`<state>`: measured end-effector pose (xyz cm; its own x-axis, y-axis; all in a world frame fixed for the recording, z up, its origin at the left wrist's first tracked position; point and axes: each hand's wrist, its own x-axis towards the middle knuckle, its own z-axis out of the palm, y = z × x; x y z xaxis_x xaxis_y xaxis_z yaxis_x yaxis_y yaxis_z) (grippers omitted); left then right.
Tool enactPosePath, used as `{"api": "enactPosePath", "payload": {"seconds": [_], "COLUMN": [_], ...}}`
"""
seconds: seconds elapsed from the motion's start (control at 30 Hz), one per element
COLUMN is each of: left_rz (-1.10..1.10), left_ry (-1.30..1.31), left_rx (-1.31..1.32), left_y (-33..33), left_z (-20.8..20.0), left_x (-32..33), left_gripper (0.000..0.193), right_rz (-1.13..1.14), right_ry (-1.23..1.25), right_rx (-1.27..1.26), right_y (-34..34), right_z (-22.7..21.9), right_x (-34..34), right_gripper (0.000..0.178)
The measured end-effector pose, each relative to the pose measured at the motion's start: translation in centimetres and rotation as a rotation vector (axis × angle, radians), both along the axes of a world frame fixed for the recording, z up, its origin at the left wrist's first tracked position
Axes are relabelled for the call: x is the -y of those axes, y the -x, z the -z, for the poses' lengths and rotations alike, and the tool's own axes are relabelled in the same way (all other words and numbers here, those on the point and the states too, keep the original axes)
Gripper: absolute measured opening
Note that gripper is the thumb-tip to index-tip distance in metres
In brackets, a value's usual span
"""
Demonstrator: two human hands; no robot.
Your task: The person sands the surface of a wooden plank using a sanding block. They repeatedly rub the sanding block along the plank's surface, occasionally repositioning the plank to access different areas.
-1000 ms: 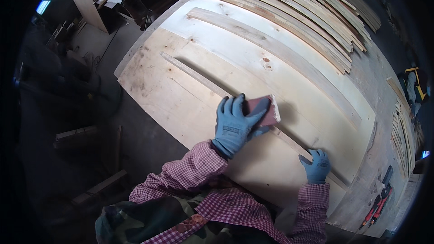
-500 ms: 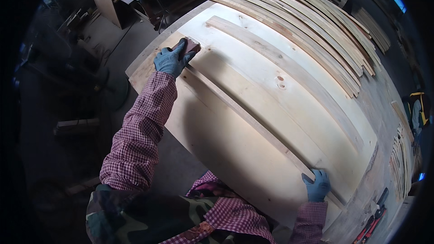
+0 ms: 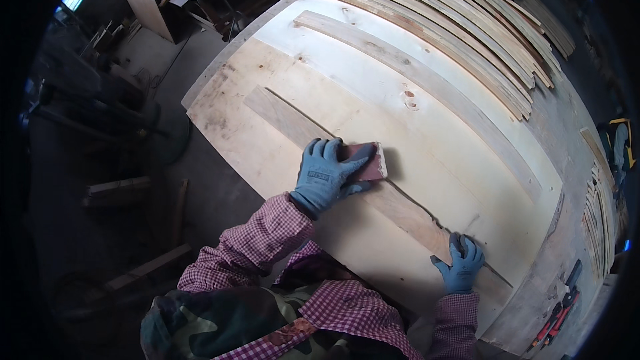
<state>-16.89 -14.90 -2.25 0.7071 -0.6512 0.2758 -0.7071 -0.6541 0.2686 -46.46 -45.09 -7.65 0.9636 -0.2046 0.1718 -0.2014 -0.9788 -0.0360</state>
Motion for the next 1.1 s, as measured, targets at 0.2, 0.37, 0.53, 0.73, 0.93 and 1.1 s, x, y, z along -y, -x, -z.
{"api": "enactPosePath", "payload": {"seconds": [0.2,0.37,0.53,0.73,0.93,1.1], "left_rz": [-0.825,-0.984,-0.648,-0.077,0.112,-0.7], "left_ry": [-0.361,-0.362,-0.284,0.014,0.039,-0.325], "left_rx": [-0.12,-0.088,0.159,0.106,0.132,0.08], "left_y": [-17.5,-18.2,-10.2,7.9,3.3,-15.9], "left_z": [-2.0,0.4,0.7,2.3,1.8,1.2], "left_x": [-15.5,-17.0,-11.6,2.5,-0.5,-14.0], "left_gripper": [0.069,0.068,0.067,0.063,0.069,0.068], "right_rz": [-0.009,0.05,0.06,0.074,0.069,0.078], "right_ry": [-0.184,-0.15,-0.135,-0.15,-0.249,-0.261], "right_rx": [-0.017,0.013,0.005,0.01,-0.004,-0.034], "right_y": [-0.7,-1.0,-0.7,-0.8,-0.9,-1.5], "right_z": [-0.6,-0.1,0.0,0.0,-1.1,-0.8], "right_x": [-0.2,-0.4,-0.2,-0.5,-0.2,-0.1], "right_gripper": [0.078,0.065,0.067,0.075,0.08,0.081]}}
